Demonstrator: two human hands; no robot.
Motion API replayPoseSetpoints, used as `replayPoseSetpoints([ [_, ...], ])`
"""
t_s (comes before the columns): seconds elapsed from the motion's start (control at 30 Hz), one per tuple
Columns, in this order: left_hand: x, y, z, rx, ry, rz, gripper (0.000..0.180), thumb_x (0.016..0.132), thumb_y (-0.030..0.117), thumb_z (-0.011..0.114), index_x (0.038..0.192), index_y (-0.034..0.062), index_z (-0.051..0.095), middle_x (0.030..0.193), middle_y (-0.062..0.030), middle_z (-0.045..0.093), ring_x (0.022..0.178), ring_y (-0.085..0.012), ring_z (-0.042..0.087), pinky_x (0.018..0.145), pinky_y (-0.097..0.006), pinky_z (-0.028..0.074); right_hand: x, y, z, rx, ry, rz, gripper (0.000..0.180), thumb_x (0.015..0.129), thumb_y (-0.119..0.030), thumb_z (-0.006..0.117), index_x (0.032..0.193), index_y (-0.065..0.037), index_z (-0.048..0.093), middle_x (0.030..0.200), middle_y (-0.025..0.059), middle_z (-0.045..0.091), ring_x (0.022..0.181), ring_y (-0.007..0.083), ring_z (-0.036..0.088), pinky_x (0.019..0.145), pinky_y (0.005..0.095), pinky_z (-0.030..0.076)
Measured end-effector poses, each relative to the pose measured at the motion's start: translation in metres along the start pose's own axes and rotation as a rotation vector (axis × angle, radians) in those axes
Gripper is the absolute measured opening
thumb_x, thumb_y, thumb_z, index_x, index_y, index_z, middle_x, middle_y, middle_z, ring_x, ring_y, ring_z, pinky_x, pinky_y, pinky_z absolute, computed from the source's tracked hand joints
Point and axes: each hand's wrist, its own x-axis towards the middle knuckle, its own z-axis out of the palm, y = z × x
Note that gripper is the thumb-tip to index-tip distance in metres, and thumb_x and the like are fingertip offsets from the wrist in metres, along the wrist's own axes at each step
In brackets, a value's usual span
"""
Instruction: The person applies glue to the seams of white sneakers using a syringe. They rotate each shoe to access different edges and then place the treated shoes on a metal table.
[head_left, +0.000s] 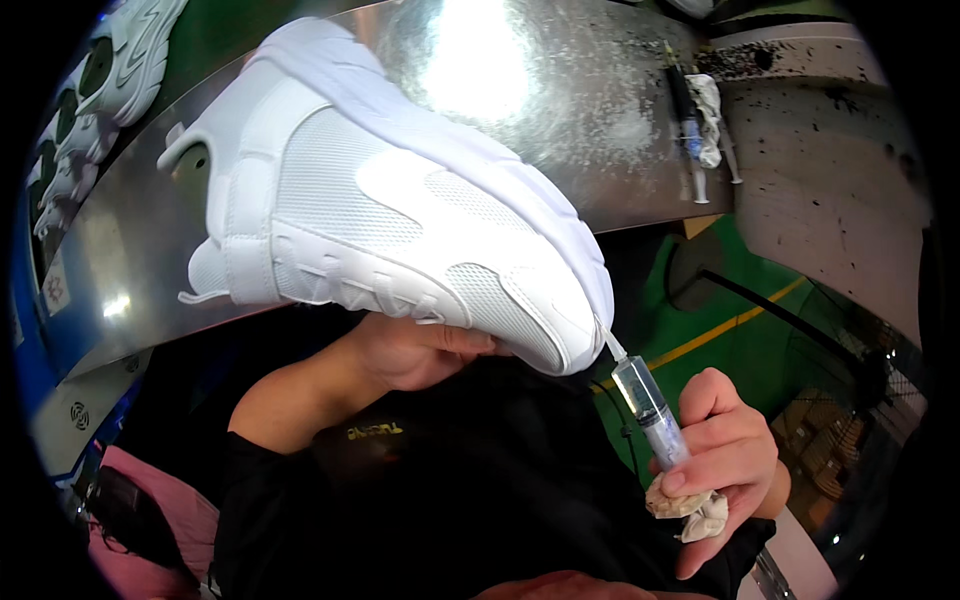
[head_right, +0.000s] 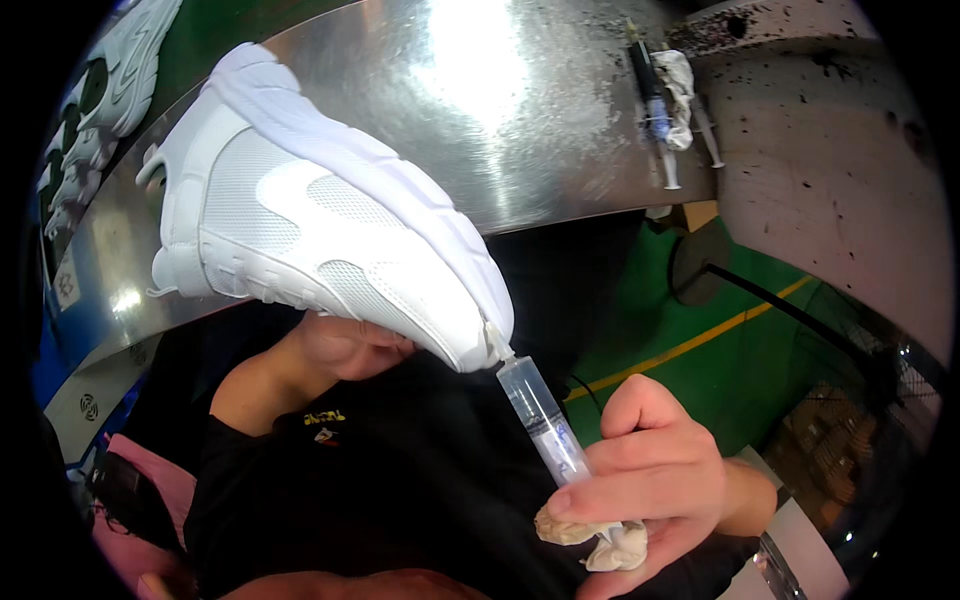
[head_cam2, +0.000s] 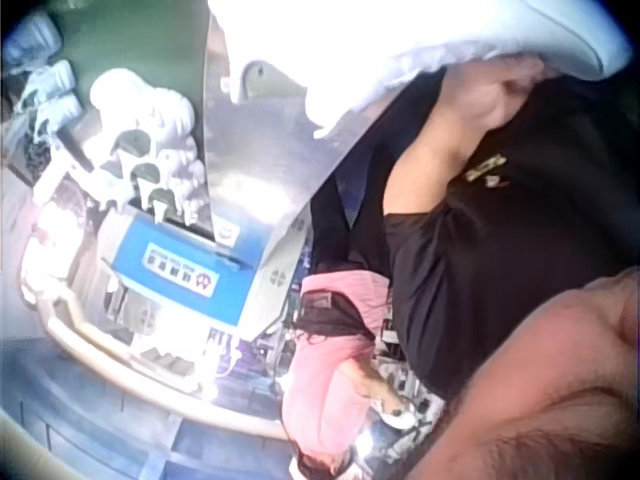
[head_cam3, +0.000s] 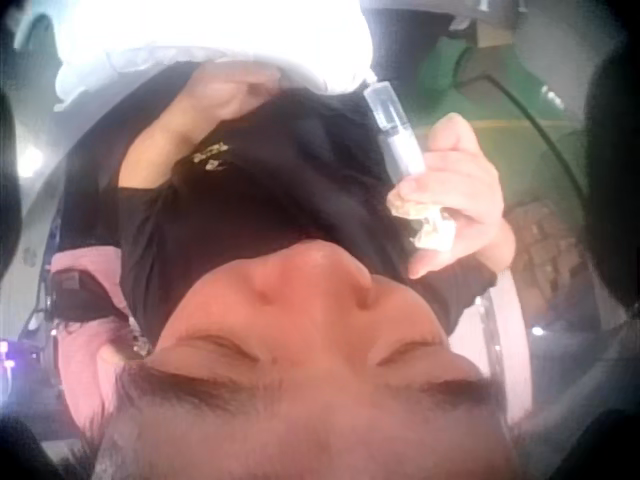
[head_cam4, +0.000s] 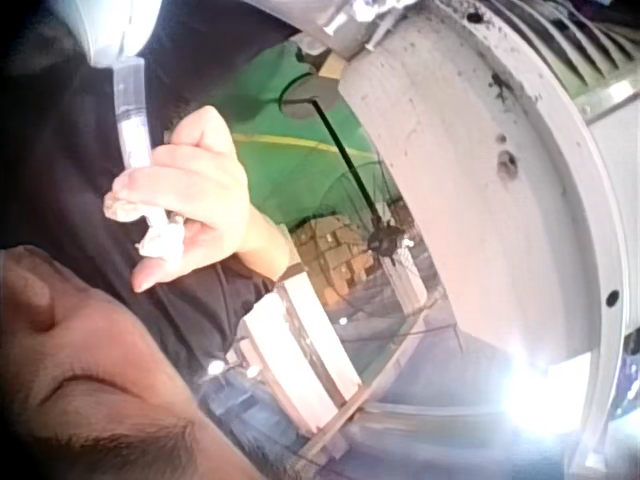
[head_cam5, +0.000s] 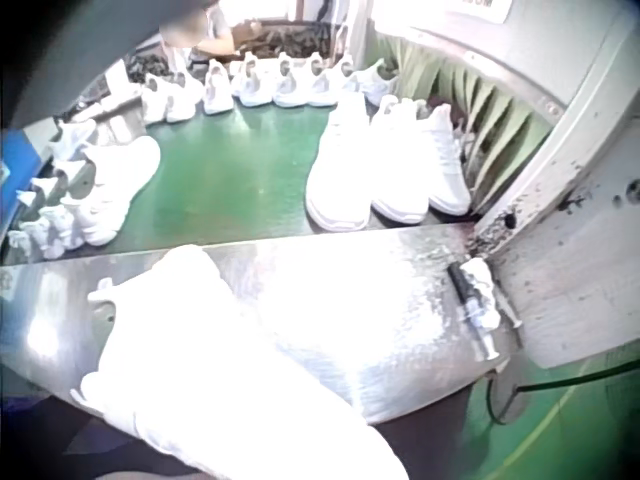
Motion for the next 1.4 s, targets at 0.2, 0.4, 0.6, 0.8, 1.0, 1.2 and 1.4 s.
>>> replayPoseSetpoints([
  [0.2,0.029,0.004,0.011,0.059,-0.13,0.03,0.045,0.085,-0.001,0.055,0.129,0.0026,0.045,0.128,-0.0143,0.052,0.121,-0.0308,0.049,0.102,-0.044,0.041,-0.008,0.003,-0.002,-0.151,0.068,-0.067,0.062,0.061,-0.055,0.079,0.1,-0.009,0.065,0.081,0.0,0.065,0.063,0.0159,0.033,0.061,0.0291,0.026],
  [0.4,0.045,0.007,0.02,-0.005,-0.044,0.028,0.042,0.085,-0.004,0.057,0.125,0.0028,0.048,0.123,-0.0116,0.055,0.115,-0.026,0.053,0.101,-0.041,0.042,-0.004,0.008,0.011,-0.279,0.172,-0.131,0.054,0.066,-0.05,0.077,0.099,-0.009,0.065,0.078,-0.0026,0.065,0.06,0.0161,0.032,0.062,0.0302,0.026],
  [0.6,0.05,0.009,0.033,-0.028,-0.059,0.085,0.037,0.086,-0.001,0.058,0.122,0.0053,0.051,0.118,-0.0083,0.057,0.112,-0.0219,0.055,0.097,-0.038,0.046,0.005,0.013,0.022,-0.602,0.195,-0.223,0.042,0.067,-0.043,0.076,0.093,-0.012,0.067,0.069,-0.006,0.056,0.062,0.0164,0.032,0.059,0.03,0.025],
  [0.8,0.051,0.011,0.046,-0.036,-0.069,0.117,0.035,0.088,0.007,0.06,0.122,0.0063,0.051,0.117,-0.0084,0.058,0.108,-0.0216,0.057,0.088,-0.033,0.053,0.008,0.029,0.04,-0.919,0.296,-0.32,0.025,0.069,-0.035,0.074,0.088,-0.02,0.065,0.067,-0.0067,0.05,0.064,0.0162,0.034,0.055,0.0292,0.025],
  [1.0,0.049,0.015,0.06,-0.027,0.013,0.062,0.035,0.088,0.008,0.061,0.121,0.0047,0.051,0.113,-0.0085,0.06,0.101,-0.0187,0.061,0.08,-0.029,0.056,0.01,0.035,0.042,-1.026,0.298,-0.355,0.026,0.068,-0.033,0.074,0.091,-0.022,0.065,0.068,-0.0065,0.045,0.065,0.0165,0.035,0.053,0.0289,0.026],
  [1.2,0.045,0.018,0.062,-0.032,0.013,0.093,0.035,0.087,0.009,0.062,0.12,0.0044,0.052,0.112,-0.0094,0.06,0.1,-0.0195,0.062,0.079,-0.03,0.056,0.011,0.03,0.041,-1.013,0.253,-0.362,0.031,0.066,-0.036,0.076,0.09,-0.019,0.065,0.068,-0.0067,0.048,0.061,0.0155,0.038,0.056,0.0292,0.027],
  [1.4,0.018,0.006,0.023,0.003,-0.116,0.045,0.046,0.083,0.001,0.063,0.126,0.0048,0.048,0.119,-0.0084,0.057,0.111,-0.0225,0.055,0.093,-0.039,0.047,0.003,0.046,0.022,-0.791,0.363,-0.311,0.057,0.062,-0.05,0.079,0.099,-0.012,0.058,0.069,-0.0028,0.053,0.066,0.02,0.039,0.062,0.0315,0.032],
])
